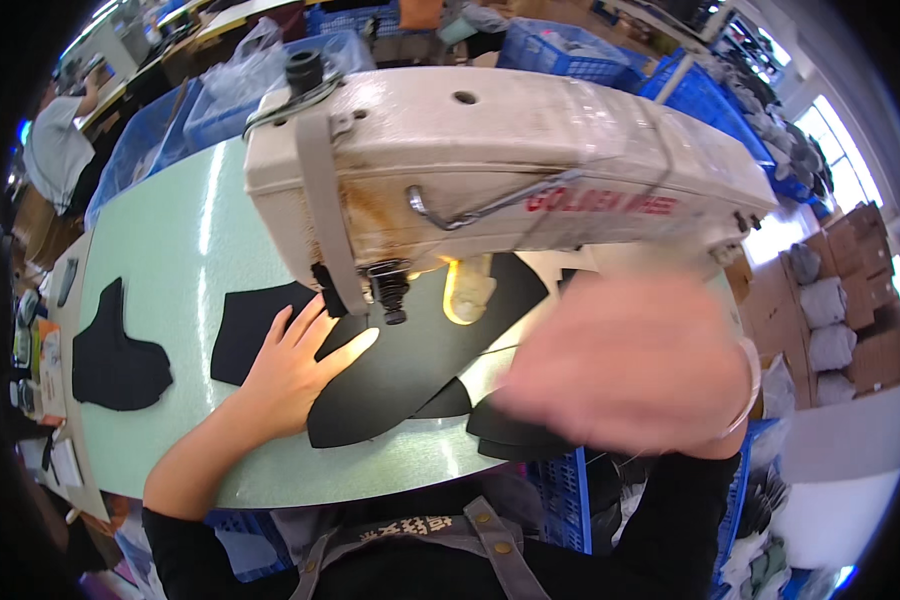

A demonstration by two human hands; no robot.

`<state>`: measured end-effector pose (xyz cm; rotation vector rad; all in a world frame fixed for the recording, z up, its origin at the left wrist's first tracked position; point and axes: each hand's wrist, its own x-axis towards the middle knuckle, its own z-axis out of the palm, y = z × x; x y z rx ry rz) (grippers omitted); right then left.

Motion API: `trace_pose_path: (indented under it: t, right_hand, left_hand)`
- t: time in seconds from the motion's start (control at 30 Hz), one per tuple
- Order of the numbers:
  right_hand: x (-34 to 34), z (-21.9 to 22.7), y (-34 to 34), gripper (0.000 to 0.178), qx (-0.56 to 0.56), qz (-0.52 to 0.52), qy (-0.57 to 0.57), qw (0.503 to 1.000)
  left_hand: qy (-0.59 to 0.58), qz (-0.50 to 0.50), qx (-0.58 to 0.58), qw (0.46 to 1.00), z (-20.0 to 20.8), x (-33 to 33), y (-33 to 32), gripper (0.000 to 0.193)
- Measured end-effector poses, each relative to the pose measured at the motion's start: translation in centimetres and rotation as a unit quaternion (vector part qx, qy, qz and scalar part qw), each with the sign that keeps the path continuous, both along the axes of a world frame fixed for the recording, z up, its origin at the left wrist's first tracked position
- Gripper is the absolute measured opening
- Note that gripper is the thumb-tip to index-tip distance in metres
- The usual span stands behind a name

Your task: The person aligns and stitches shoe fabric pieces together using a sewing machine.

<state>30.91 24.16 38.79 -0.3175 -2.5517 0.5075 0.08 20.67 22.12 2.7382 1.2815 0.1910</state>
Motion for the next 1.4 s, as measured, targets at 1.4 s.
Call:
trace_pose_path:
  t: [1.4]
  right_hand:
    - [-7.2,-14.3,-1.6,0.056,0.106,-0.085,-0.160,0.978]
  left_hand:
    - [-0.084,-0.048,0.086,0.992,-0.1,-0.6,0.5,0.044]
